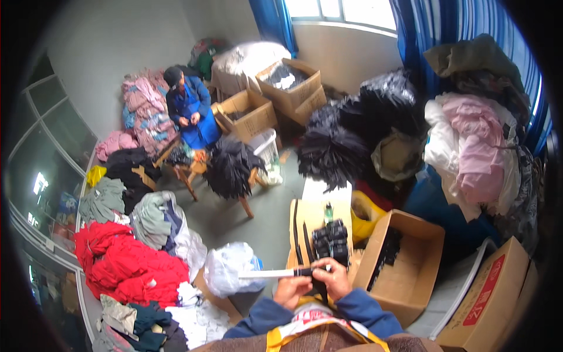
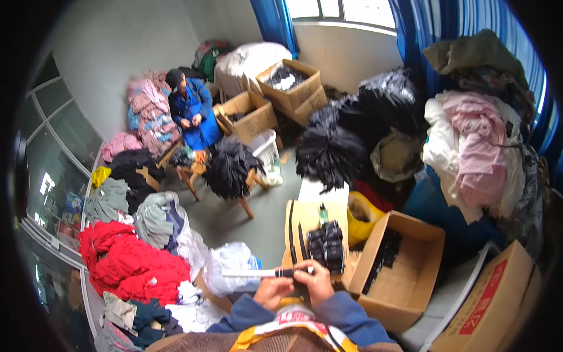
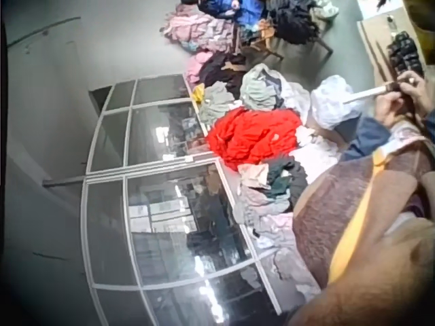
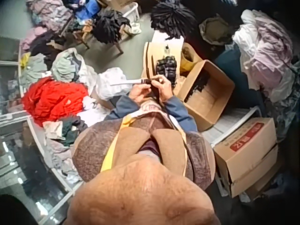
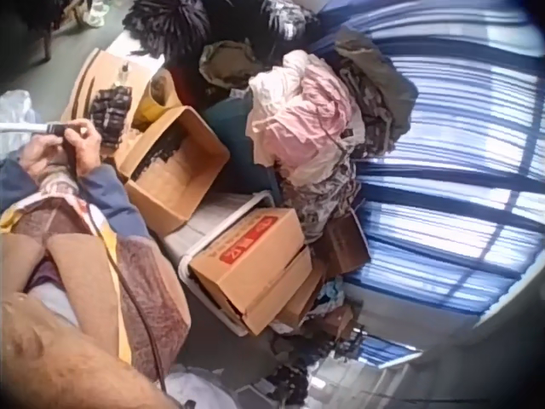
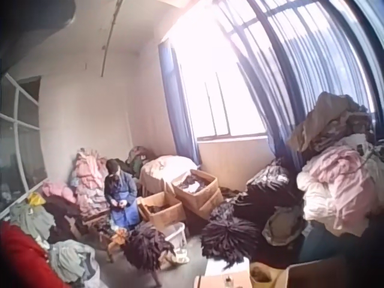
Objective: The person fits black sleeves onto the ends of white tubes by hand.
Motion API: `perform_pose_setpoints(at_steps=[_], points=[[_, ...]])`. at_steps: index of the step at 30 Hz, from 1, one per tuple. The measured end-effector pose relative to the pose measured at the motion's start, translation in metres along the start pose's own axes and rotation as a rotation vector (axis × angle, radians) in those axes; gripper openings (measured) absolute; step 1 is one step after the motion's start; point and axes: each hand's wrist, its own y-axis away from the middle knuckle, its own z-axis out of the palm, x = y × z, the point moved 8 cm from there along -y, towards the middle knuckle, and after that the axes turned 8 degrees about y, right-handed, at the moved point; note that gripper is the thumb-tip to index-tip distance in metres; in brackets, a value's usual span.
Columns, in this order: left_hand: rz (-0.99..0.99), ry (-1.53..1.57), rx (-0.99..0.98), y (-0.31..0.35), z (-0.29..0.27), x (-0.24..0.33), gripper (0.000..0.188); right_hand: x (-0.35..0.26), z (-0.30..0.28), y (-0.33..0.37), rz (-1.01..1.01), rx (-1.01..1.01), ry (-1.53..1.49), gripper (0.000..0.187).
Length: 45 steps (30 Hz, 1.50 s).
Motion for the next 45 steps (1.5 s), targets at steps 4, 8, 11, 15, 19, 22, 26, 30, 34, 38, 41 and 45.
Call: perform_pose_setpoints(at_steps=[4, 8, 11, 15, 19, 22, 26, 30, 34, 38, 41, 45], points=[[-0.1, 0.018, 0.053, -0.011, 0.008, 0.006, 0.021, -0.017, -0.006, -0.008, -0.057, 0.135, -0.087, 0.016], [0.013, -0.054, -0.054, -0.011, 0.046, 0.029, 0.016, -0.029, -0.006, -0.009, -0.039, 0.146, -0.284, 0.019], [-0.025, -0.082, -0.038, -0.015, 0.04, 0.032, 0.014, -0.027, -0.002, -0.014, -0.059, 0.16, -0.326, 0.02], [-0.048, -0.065, -0.031, -0.013, 0.033, 0.038, 0.013, -0.022, 0.005, -0.015, -0.075, 0.18, -0.357, 0.02], [-0.037, -0.11, -0.037, -0.013, 0.026, 0.044, 0.014, -0.018, 0.013, -0.015, -0.078, 0.191, -0.397, 0.02], [0.011, -0.23, -0.045, -0.013, 0.028, 0.052, 0.017, -0.015, 0.014, -0.017, -0.099, 0.211, -0.364, 0.02], [0.0, -0.191, -0.027, -0.014, 0.027, 0.058, 0.02, -0.02, 0.014, -0.021, -0.187, 0.224, -0.289, 0.022], [-0.042, -0.158, -0.142, -0.008, 0.049, 0.056, 0.027, -0.021, 0.009, -0.016, -0.187, 0.164, -0.305, 0.023], [0.009, -0.134, -0.141, -0.009, 0.044, 0.05, 0.035, -0.017, 0.005, -0.015, -0.107, 0.09, -0.414, 0.028], [0.138, -0.115, -0.097, -0.004, 0.045, 0.05, 0.035, -0.009, -0.009, -0.018, -0.06, 0.132, -0.506, 0.032], [0.22, -0.081, -0.062, 0.0, 0.042, 0.054, 0.035, -0.001, -0.028, -0.02, -0.075, 0.133, -0.51, 0.03], [0.246, -0.053, -0.045, 0.002, 0.039, 0.047, 0.035, -0.019, -0.001, -0.011, -0.021, 0.128, -0.357, 0.031]])
